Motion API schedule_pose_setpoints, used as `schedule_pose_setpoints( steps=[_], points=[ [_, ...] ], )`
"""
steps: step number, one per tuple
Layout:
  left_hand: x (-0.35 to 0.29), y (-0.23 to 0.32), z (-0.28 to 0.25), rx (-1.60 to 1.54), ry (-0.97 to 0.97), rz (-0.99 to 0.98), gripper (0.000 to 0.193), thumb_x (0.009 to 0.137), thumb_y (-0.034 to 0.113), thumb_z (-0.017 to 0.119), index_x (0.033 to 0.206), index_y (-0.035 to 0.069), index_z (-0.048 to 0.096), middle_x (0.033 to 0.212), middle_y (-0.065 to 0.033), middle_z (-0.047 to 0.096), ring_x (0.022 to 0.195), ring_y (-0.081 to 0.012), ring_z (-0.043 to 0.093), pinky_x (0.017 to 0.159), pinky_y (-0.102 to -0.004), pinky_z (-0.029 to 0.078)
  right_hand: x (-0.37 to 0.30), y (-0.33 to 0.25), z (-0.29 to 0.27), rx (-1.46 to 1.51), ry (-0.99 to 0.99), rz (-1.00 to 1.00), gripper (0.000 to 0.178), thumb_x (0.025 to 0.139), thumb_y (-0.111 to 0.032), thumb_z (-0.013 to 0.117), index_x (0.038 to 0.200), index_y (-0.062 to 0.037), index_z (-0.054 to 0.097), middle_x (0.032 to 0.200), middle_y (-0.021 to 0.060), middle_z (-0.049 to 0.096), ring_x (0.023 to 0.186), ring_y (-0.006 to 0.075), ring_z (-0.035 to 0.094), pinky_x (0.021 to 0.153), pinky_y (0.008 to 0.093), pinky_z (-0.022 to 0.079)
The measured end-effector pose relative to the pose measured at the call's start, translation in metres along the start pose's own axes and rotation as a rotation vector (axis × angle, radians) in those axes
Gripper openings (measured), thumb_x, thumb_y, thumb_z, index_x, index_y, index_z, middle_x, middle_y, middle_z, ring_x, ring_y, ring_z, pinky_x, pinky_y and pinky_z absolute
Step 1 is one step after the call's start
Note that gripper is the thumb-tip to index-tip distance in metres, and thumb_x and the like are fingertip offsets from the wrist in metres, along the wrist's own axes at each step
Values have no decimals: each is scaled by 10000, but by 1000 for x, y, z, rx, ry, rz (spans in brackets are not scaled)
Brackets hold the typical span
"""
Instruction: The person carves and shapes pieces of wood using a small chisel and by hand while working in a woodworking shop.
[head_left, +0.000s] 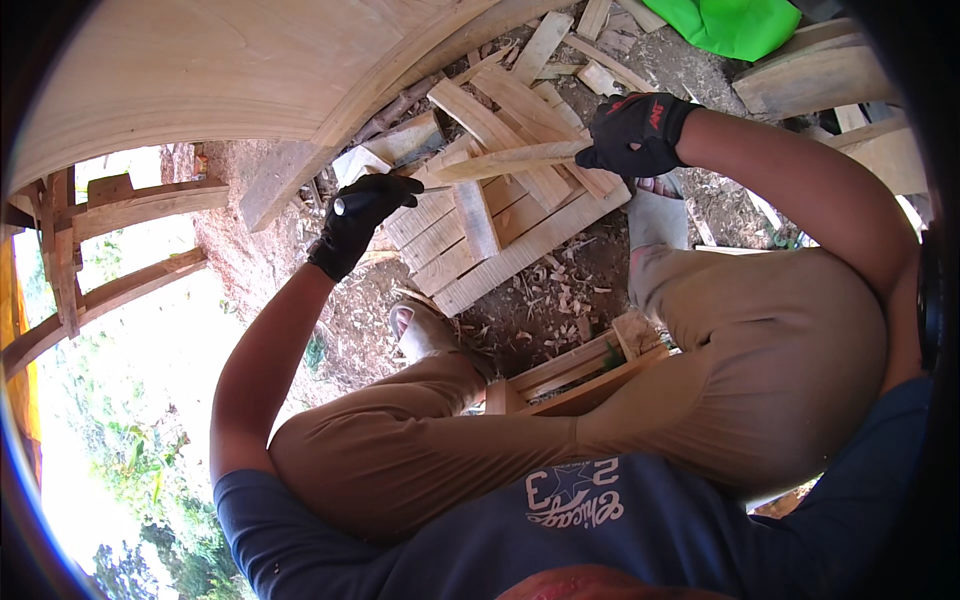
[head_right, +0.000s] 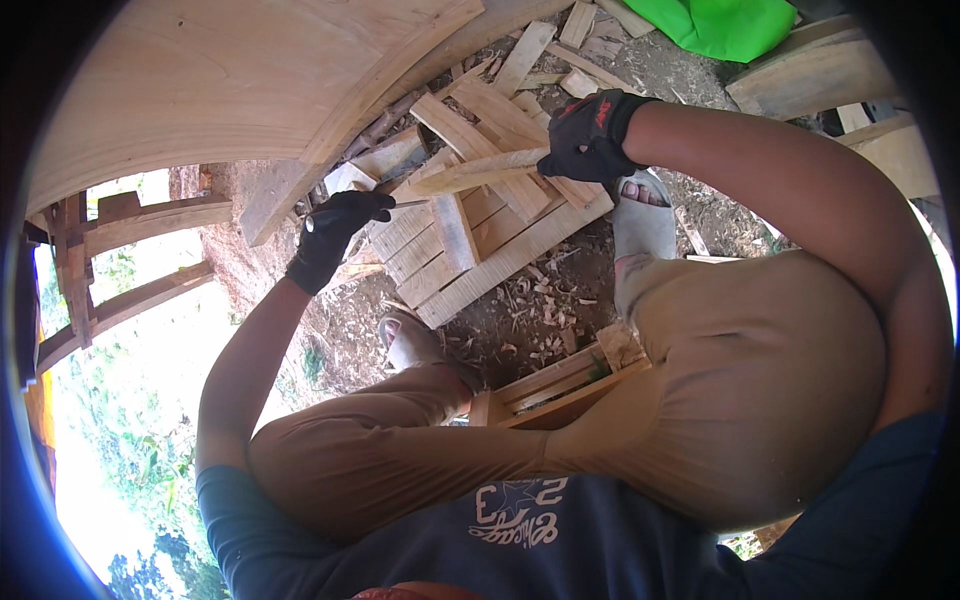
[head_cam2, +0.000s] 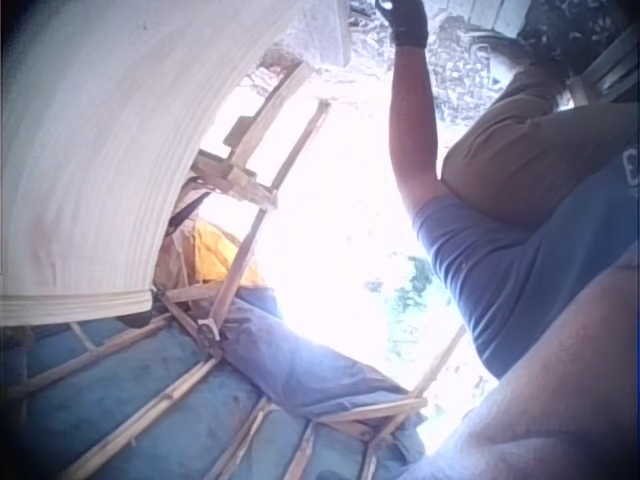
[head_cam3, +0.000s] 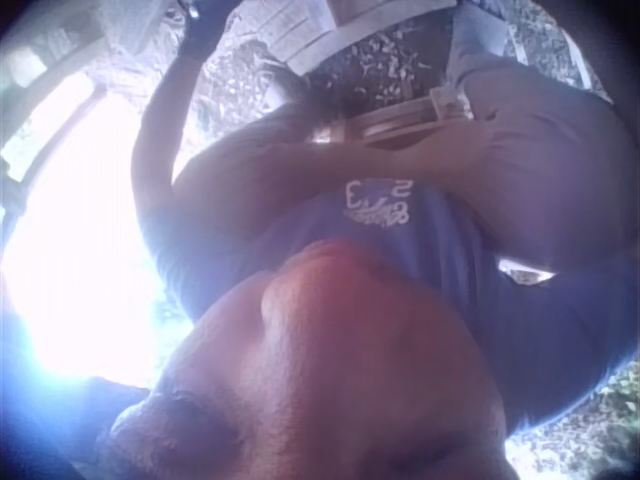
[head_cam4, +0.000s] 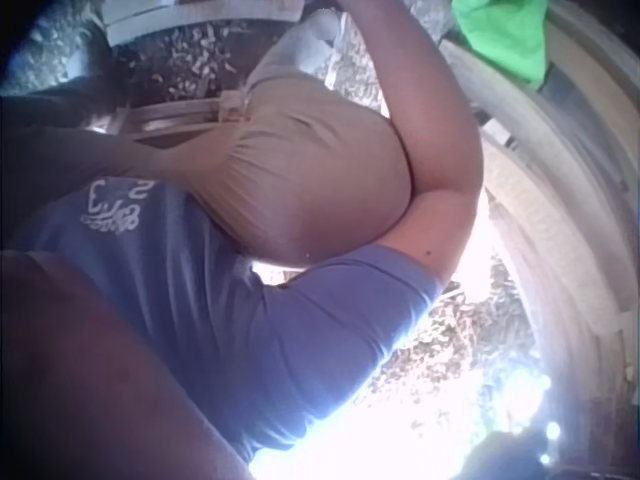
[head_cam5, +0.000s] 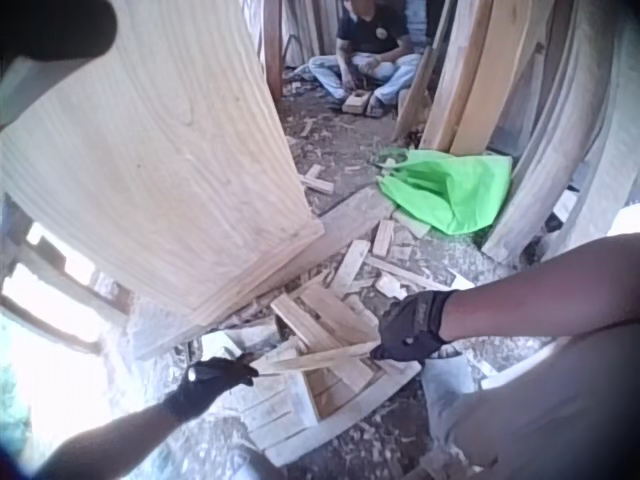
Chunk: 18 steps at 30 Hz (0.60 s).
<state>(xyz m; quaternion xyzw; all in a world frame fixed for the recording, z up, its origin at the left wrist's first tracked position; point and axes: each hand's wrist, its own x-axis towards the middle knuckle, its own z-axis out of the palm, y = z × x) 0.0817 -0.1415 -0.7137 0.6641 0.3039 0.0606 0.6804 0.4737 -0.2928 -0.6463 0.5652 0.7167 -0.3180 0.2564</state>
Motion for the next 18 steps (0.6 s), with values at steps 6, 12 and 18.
schedule_pose_setpoints(
  steps=[6, 12, 18],
  points=[
    [5, 4, 1, -24, -28, -85, 196, 1028, 136, 685, 1168, 25, 767, 1194, -83, 774, 1075, -178, 718, 994, -339, 564, 6, 5, 4, 17, -13, -24, 625, 1089, -555, 448, 988, -33, 776, 901, 163, 738, 884, 361, 723, 827, 473, 570],
    [3, -1, 3, 16, -53, -69, 224, 1025, 116, 684, 1214, 32, 773, 1163, -70, 774, 1058, -164, 717, 965, -319, 571, 7, 4, 2, 43, -44, 21, 637, 1088, -562, 452, 976, -21, 771, 869, 170, 728, 843, 359, 718, 805, 474, 566],
    [5, -3, 2, 61, -51, -56, 220, 1025, 133, 691, 1201, 37, 784, 1150, -77, 775, 1034, -170, 726, 947, -320, 576, 2, 8, 7, 60, 86, -74, 687, 1110, -511, 448, 812, 59, 691, 718, 253, 655, 708, 426, 671, 708, 504, 556]
  ],
)
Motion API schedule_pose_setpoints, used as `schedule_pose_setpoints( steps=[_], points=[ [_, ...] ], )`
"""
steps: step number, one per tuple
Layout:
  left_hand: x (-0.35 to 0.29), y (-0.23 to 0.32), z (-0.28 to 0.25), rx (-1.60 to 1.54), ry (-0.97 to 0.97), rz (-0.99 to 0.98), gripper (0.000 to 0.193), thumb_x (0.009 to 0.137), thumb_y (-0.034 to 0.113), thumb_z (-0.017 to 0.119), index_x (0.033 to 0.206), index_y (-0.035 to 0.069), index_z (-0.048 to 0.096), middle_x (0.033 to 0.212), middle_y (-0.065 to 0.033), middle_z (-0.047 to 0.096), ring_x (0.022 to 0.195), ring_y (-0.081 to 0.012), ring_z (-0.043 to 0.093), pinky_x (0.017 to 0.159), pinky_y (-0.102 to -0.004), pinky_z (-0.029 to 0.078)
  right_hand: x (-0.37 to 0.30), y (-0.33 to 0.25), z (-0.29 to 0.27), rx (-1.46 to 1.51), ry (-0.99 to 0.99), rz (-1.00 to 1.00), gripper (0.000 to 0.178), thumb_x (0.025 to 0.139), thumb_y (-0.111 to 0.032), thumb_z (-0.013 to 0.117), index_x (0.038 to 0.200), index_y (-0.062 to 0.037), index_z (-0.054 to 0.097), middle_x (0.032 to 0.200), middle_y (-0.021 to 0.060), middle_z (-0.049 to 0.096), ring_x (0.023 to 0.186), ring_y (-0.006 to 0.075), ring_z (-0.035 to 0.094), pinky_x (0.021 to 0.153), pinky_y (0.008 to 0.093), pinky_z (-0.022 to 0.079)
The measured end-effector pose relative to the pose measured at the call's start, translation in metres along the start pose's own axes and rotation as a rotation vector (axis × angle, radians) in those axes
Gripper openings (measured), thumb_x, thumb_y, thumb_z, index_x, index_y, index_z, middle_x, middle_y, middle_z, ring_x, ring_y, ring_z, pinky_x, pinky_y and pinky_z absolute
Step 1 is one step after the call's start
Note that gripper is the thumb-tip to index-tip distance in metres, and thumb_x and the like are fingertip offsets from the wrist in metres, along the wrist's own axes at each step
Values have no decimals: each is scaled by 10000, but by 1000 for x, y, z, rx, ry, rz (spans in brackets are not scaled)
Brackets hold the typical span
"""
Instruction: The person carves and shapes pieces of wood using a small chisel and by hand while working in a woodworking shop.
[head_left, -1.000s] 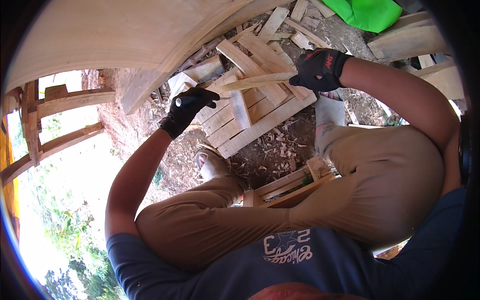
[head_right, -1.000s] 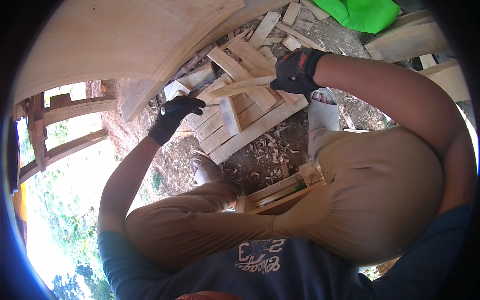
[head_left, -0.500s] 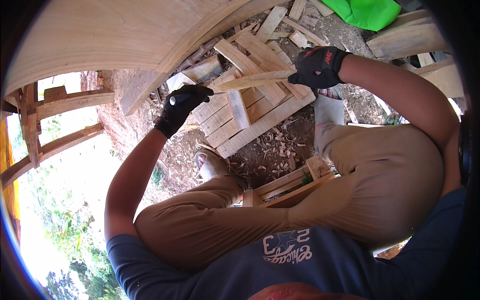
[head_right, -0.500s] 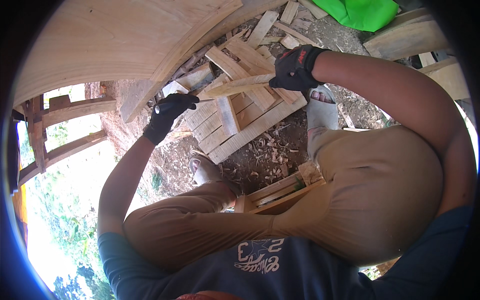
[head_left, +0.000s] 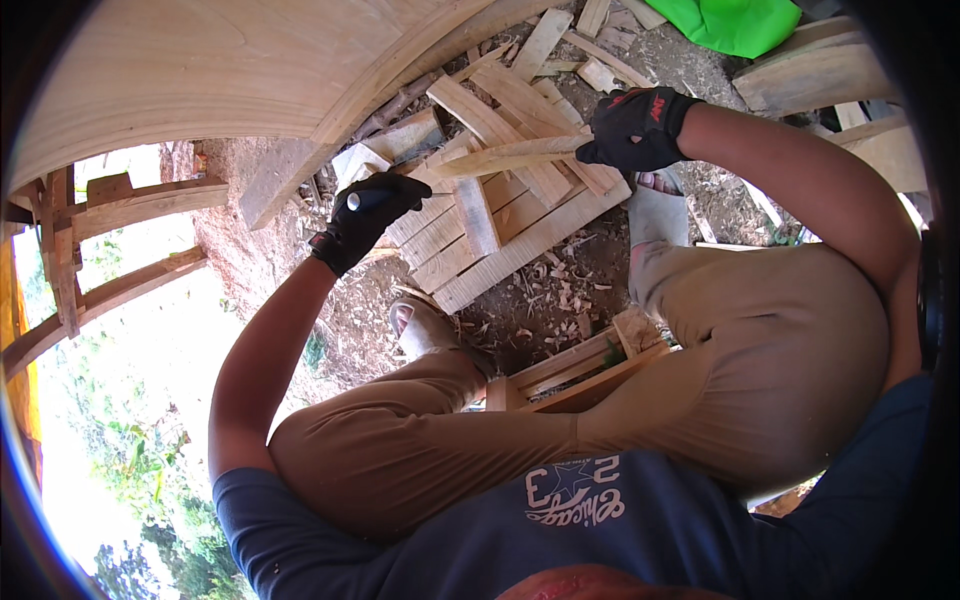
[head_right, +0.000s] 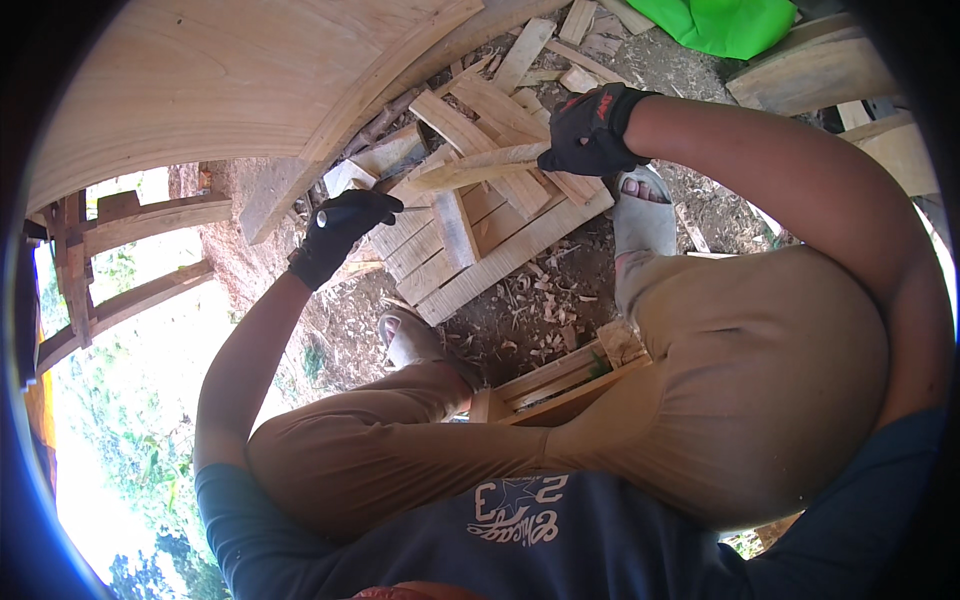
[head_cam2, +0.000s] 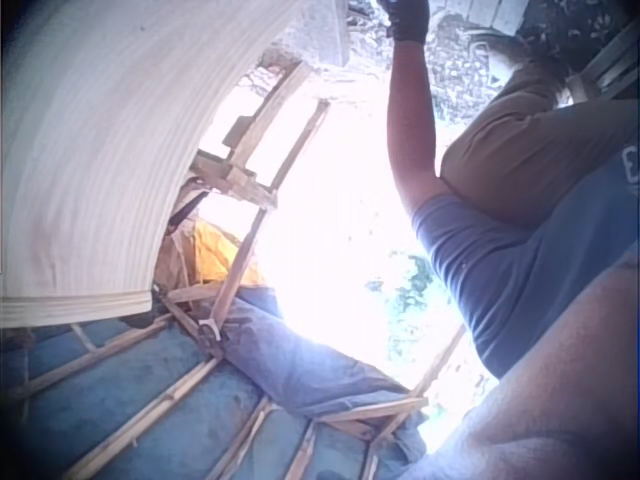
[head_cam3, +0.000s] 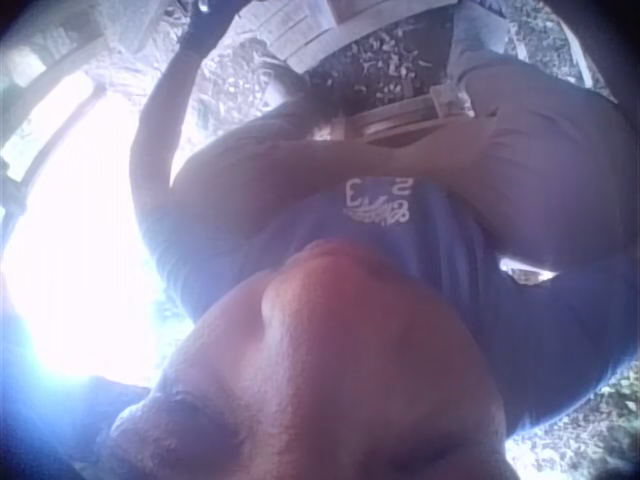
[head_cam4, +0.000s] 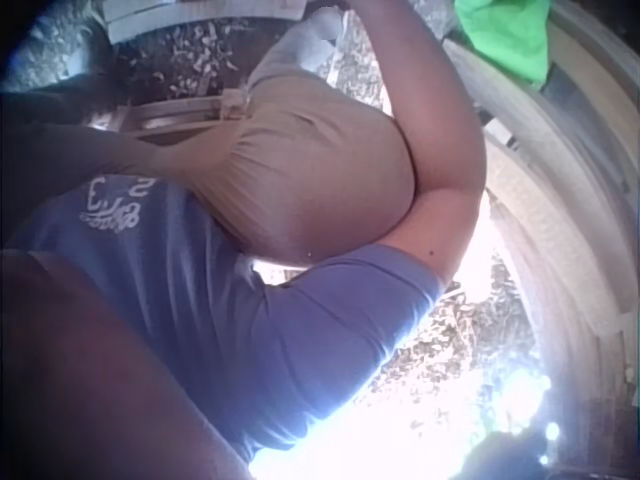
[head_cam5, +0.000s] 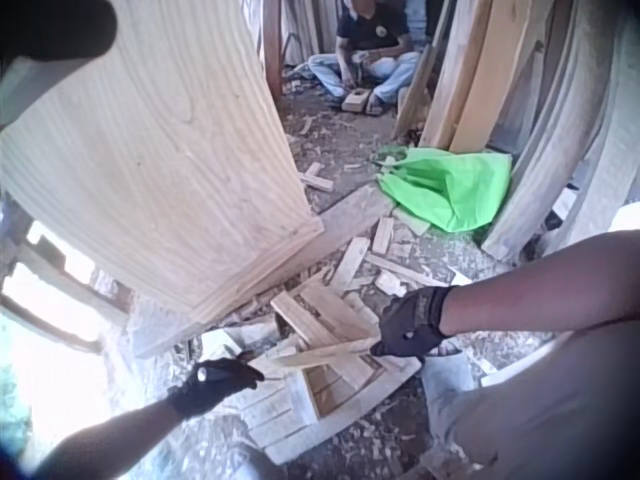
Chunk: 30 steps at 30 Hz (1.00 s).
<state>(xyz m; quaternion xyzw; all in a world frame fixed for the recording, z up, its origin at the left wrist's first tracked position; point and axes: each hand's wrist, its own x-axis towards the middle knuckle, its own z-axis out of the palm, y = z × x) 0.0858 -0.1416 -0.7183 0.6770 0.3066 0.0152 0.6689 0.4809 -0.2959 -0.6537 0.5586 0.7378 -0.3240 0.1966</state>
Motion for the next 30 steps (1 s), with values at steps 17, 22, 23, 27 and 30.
schedule_pose_setpoints(
  steps=[17, 22, 23, 27, 30],
  points=[
    [2, 2, 3, 131, 9, 28, 236, 1046, 183, 661, 1189, 54, 796, 1100, -55, 774, 1016, -158, 720, 937, -311, 570, 13, 25, 28, 150, -92, 36, 592, 1072, -508, 514, 927, 32, 708, 804, 231, 691, 686, 420, 662, 703, 495, 563],
    [8, 9, 2, 328, -8, -29, 229, 1056, 194, 644, 1188, 96, 804, 1072, -22, 779, 985, -135, 713, 913, -300, 569, 12, 21, 48, 480, -110, 71, 450, 1020, -427, 633, 1052, 17, 701, 798, 139, 710, 621, 270, 690, 585, 420, 585],
    [10, 8, 3, 309, -17, -21, 229, 1058, 202, 643, 1186, 104, 805, 1066, -17, 781, 975, -131, 712, 904, -297, 570, 1, 6, 40, 740, -189, 238, 427, 1012, -408, 653, 1066, 13, 698, 784, 117, 706, 614, 230, 696, 557, 400, 586],
    [11, 20, 10, 208, -44, -101, 230, 1066, 206, 644, 1197, 96, 797, 1079, -26, 778, 958, -124, 700, 889, -296, 571, -10, -27, -9, 727, -106, 242, 574, 983, -519, 717, 1018, 54, 717, 697, 108, 667, 558, 191, 674, 457, 372, 568],
    [13, 20, 13, 223, -79, -108, 225, 1070, 148, 649, 1224, 50, 779, 1175, -64, 770, 990, -134, 686, 913, -299, 574, -8, -29, -27, 322, 403, 33, 658, 982, -627, 675, 1044, 24, 749, 702, 176, 678, 656, 278, 693, 633, 423, 553]
  ],
)
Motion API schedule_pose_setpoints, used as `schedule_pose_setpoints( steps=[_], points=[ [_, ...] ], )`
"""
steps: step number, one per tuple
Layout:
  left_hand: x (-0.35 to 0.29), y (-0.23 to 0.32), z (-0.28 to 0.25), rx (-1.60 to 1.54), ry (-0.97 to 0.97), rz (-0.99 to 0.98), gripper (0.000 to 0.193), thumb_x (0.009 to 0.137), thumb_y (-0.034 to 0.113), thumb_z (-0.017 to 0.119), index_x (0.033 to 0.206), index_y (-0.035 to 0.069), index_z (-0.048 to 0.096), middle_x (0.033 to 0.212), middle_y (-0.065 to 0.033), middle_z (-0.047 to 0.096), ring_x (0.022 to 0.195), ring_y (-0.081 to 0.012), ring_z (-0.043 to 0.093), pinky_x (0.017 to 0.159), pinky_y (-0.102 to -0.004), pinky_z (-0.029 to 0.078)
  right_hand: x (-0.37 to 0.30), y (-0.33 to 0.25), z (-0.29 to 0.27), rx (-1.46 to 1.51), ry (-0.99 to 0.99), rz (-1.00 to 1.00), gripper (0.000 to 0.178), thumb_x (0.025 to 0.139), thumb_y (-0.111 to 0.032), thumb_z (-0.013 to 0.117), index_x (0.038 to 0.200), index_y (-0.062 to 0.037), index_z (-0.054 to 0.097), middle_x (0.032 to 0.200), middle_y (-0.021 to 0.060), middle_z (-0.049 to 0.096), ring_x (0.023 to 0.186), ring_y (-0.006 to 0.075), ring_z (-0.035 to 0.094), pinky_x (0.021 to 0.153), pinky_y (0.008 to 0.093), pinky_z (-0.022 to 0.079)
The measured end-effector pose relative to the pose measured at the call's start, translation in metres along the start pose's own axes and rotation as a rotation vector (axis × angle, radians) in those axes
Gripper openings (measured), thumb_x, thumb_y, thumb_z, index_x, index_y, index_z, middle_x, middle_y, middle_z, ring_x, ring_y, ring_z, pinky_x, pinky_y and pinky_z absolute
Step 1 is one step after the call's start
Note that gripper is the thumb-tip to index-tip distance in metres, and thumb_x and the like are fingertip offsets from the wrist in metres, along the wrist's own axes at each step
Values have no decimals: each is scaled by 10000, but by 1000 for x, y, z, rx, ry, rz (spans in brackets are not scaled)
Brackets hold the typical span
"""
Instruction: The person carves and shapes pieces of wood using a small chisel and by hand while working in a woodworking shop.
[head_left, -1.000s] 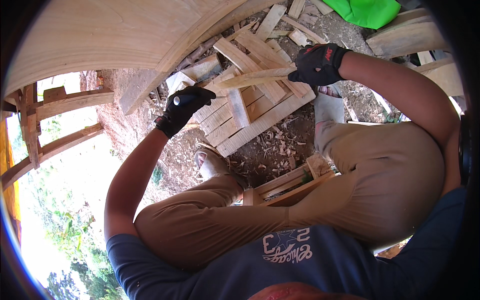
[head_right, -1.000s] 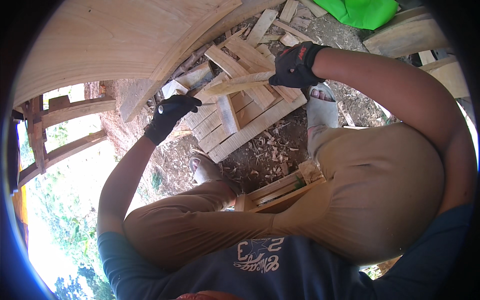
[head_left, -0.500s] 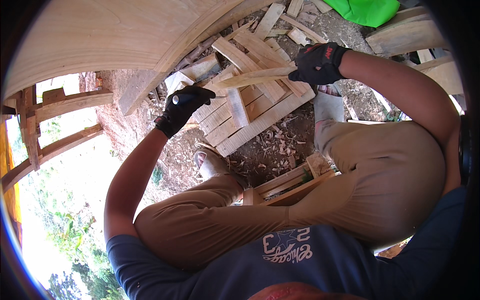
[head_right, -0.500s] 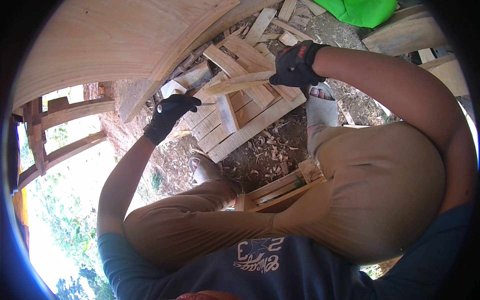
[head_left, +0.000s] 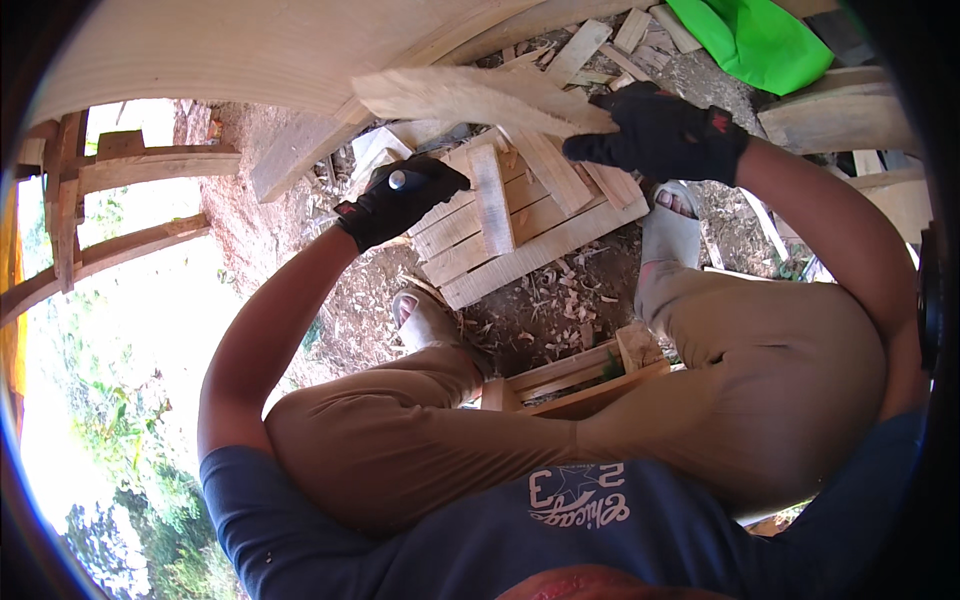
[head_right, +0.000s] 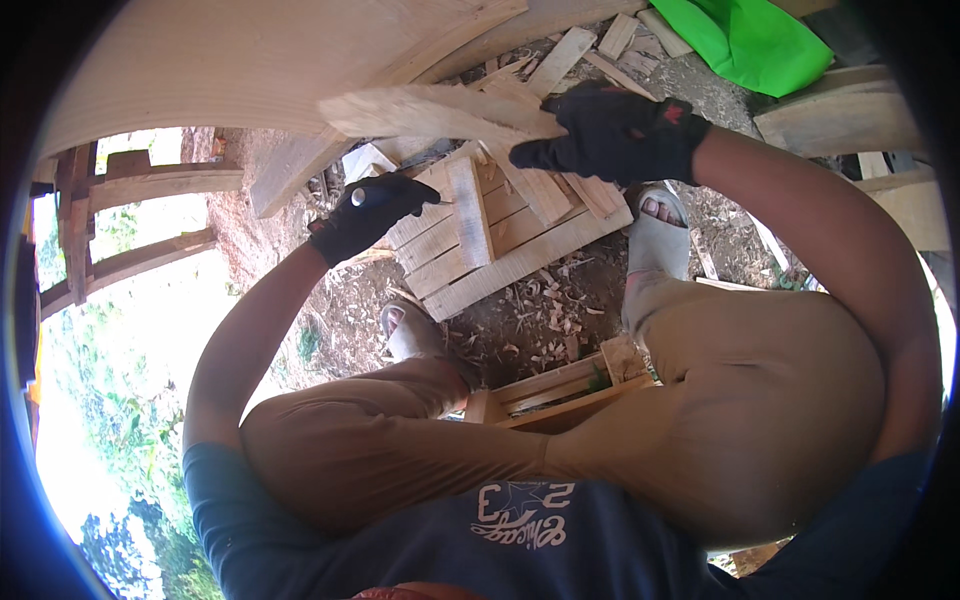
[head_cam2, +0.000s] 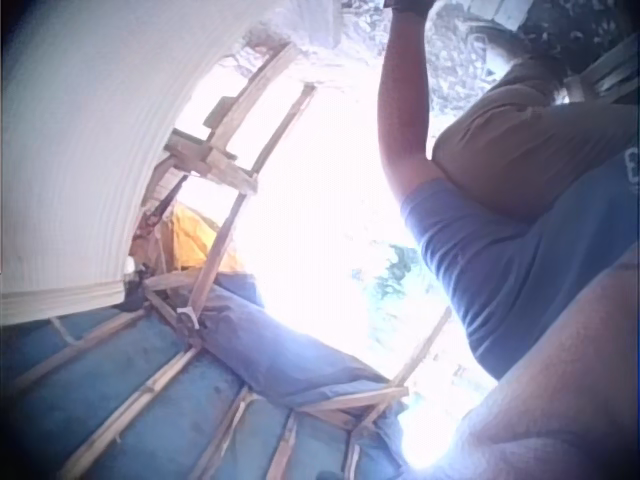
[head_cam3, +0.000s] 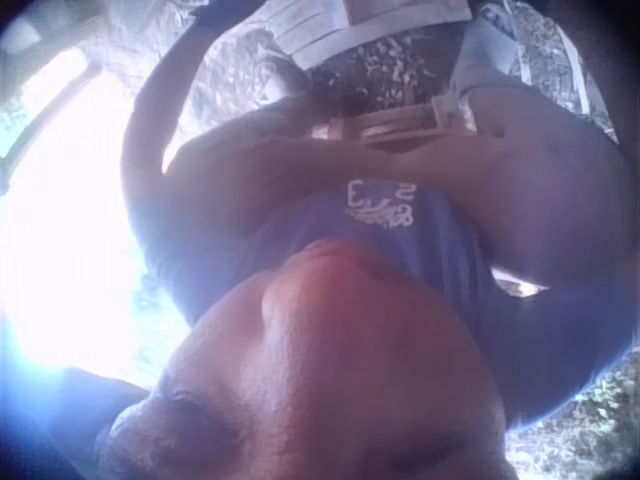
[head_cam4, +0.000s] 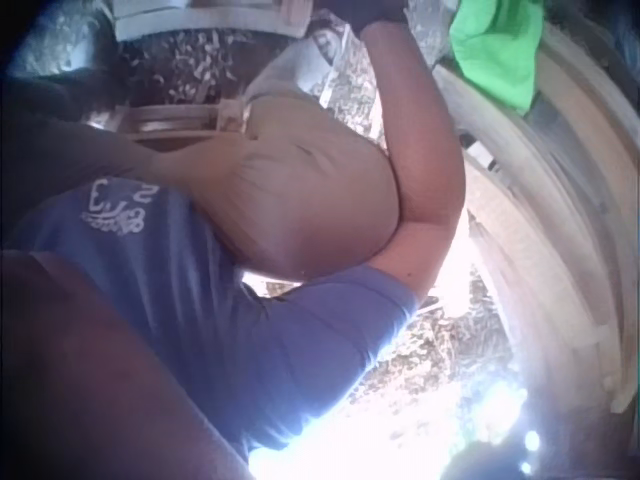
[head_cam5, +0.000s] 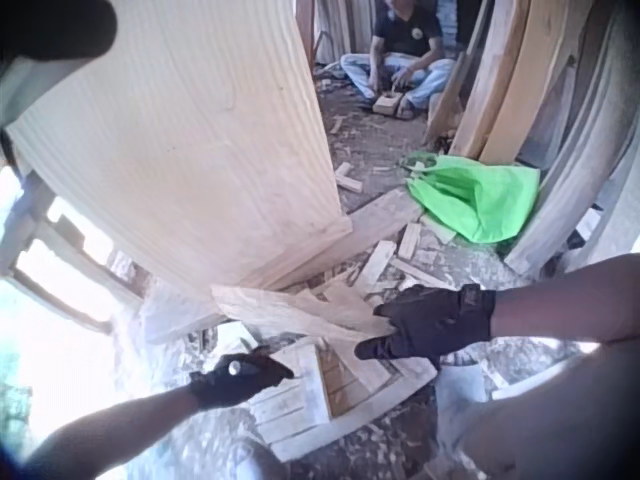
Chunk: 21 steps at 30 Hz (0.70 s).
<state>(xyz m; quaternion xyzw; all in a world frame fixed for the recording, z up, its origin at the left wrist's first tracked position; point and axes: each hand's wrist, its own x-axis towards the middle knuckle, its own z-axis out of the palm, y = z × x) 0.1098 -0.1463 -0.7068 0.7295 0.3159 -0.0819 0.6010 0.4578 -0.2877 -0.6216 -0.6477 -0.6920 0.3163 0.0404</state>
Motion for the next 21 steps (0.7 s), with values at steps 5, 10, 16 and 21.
schedule_pose_setpoints(
  steps=[5, 10, 16, 21],
  points=[
    [-3, -7, -2, 72, 31, 144, 239, 1055, 248, 667, 1173, 81, 791, 1087, -44, 767, 979, -152, 701, 902, -311, 571, -24, -60, -59, -4, 324, -226, 652, 1012, -637, 612, 1200, -29, 756, 824, 214, 721, 797, 366, 714, 772, 468, 552],
    [6, -54, 26, -52, 272, 206, 257, 1064, 256, 664, 1226, 87, 770, 1143, -43, 770, 1019, -156, 711, 957, -310, 578, -24, -42, -48, -218, -142, -157, 554, 986, -474, 730, 1322, -34, 710, 973, 220, 719, 946, 385, 690, 855, 466, 554],
    [-7, -3, 11, 76, 112, 99, 234, 1039, 266, 645, 1060, 90, 798, 1103, -81, 786, 1020, -220, 723, 970, -363, 558, -36, -56, -50, -225, 288, -310, 503, 1031, -529, 643, 1086, -38, 732, 927, 209, 718, 839, 405, 694, 786, 482, 550],
    [1, -10, 9, 216, 87, 149, 254, 1060, 286, 628, 1139, 96, 777, 1104, -79, 786, 1019, -204, 720, 979, -378, 554, -29, -61, -50, -105, 47, -141, 549, 1012, -524, 674, 1193, -12, 751, 850, 205, 716, 805, 404, 694, 797, 487, 542]
  ],
)
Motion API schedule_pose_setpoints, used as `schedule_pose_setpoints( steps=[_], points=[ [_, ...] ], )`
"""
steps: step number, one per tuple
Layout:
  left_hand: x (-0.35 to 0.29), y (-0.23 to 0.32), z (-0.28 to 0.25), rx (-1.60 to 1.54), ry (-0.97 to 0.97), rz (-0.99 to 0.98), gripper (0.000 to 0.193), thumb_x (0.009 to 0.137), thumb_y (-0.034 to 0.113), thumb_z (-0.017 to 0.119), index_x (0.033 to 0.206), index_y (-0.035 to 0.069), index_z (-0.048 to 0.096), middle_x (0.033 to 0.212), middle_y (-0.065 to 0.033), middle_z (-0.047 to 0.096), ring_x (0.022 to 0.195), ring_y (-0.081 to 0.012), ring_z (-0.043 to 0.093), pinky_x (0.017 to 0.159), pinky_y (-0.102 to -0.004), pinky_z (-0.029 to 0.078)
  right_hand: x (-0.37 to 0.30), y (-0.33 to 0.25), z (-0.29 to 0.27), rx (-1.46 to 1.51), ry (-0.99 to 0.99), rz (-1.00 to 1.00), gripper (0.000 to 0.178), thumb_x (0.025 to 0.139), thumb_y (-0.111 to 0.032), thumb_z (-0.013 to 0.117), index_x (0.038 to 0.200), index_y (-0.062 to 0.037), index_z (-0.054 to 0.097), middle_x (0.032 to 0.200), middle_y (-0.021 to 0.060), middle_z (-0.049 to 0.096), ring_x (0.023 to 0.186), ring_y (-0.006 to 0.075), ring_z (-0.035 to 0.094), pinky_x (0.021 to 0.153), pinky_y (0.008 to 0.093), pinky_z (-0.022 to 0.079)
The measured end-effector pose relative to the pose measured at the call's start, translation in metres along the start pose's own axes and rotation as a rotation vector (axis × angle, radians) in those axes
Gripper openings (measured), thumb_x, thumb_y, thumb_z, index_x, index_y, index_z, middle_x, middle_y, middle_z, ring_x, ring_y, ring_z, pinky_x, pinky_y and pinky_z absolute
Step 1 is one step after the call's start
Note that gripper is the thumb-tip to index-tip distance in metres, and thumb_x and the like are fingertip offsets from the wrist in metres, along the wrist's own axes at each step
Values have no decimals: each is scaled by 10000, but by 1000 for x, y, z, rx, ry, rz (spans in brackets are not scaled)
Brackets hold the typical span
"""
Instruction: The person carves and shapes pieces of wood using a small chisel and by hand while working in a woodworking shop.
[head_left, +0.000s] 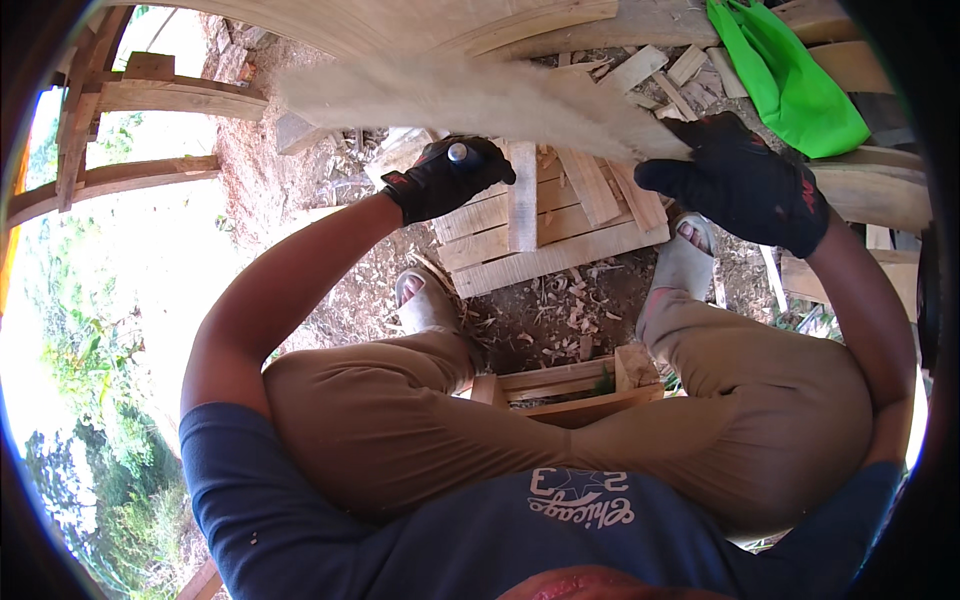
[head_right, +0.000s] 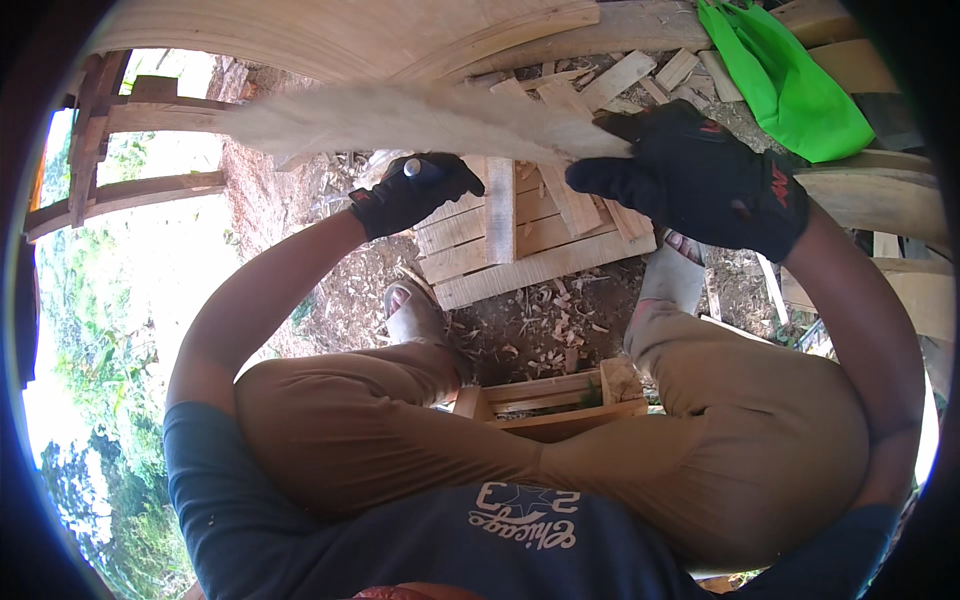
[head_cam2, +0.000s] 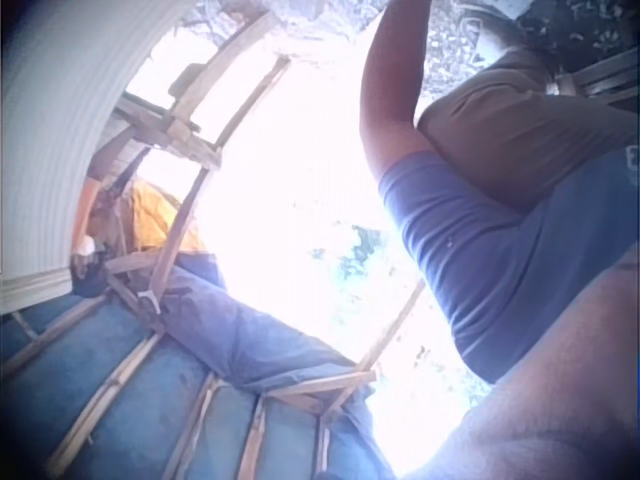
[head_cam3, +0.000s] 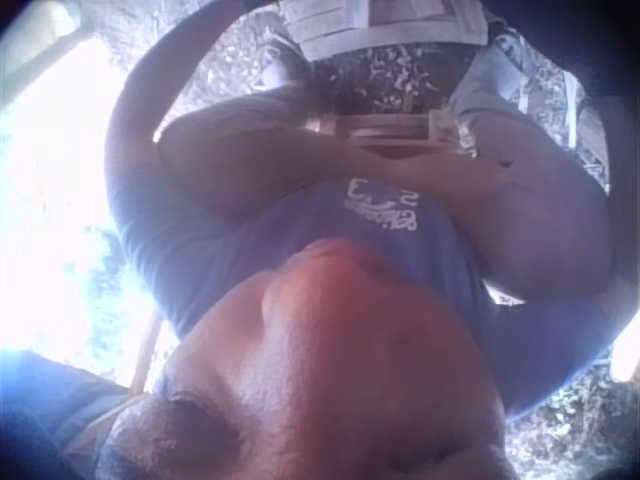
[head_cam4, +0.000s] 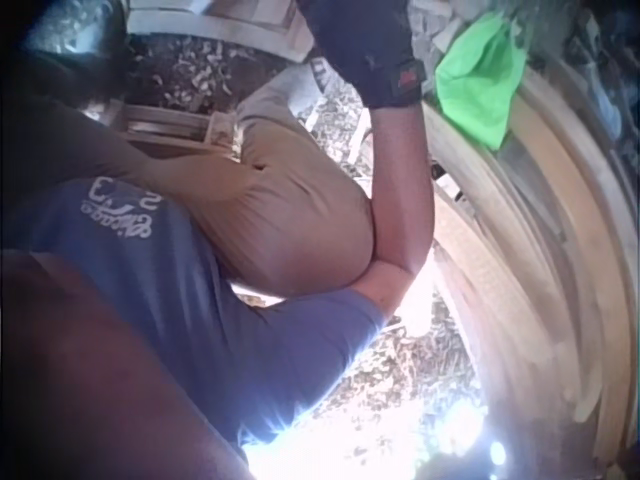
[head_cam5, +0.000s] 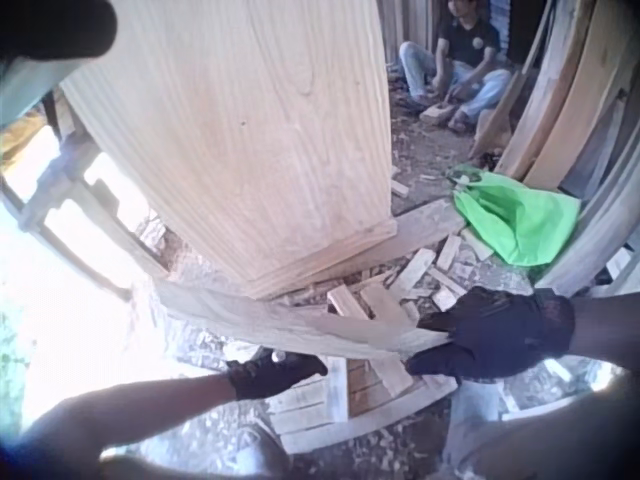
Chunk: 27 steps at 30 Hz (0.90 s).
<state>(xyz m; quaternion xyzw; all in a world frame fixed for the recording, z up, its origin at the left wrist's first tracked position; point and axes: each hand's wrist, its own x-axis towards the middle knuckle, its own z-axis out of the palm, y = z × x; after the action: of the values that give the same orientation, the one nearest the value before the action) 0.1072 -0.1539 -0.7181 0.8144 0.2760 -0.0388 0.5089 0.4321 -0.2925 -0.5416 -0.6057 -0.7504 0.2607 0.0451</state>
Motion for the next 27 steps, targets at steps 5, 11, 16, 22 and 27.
schedule_pose_setpoints(
  steps=[5, 11, 16, 22, 27],
  points=[
    [-2, 12, 5, -162, 43, -15, 263, 1063, 277, 629, 1145, 70, 770, 1068, -94, 781, 1016, -226, 726, 971, -393, 562, -1, 1, -13, -166, 47, -65, 547, 1001, -520, 692, 1227, -26, 754, 866, 205, 729, 817, 408, 700, 791, 490, 537],
    [0, 15, -3, -53, 49, 73, 223, 1035, 211, 641, 1011, 51, 795, 1041, -111, 777, 986, -265, 726, 948, -392, 569, -7, -9, -16, -17, 136, -112, 528, 1005, -517, 685, 1214, -37, 750, 902, 229, 737, 869, 416, 715, 810, 500, 553],
    [6, -17, 15, -143, 125, 57, 232, 1029, 236, 656, 1010, 50, 792, 1021, -106, 787, 964, -251, 732, 936, -393, 570, 5, 5, -12, -193, -194, 62, 531, 1002, -510, 691, 1249, -44, 744, 918, 225, 746, 885, 408, 721, 826, 505, 551],
    [-1, 16, 0, -128, 92, 22, 269, 1039, 255, 624, 971, 53, 788, 973, -100, 788, 921, -255, 730, 911, -395, 571, -4, -11, -21, 84, 137, -55, 497, 991, -481, 716, 1231, -47, 747, 843, 189, 730, 834, 389, 709, 784, 492, 549],
    [3, -2, 3, -82, 49, 126, 231, 1068, 244, 606, 1100, 104, 786, 1066, -76, 749, 954, -195, 694, 888, -344, 566, 2, 22, 8, -95, 13, -158, 430, 975, -452, 746, 1156, -63, 751, 836, 178, 725, 777, 355, 691, 731, 474, 542]
  ],
)
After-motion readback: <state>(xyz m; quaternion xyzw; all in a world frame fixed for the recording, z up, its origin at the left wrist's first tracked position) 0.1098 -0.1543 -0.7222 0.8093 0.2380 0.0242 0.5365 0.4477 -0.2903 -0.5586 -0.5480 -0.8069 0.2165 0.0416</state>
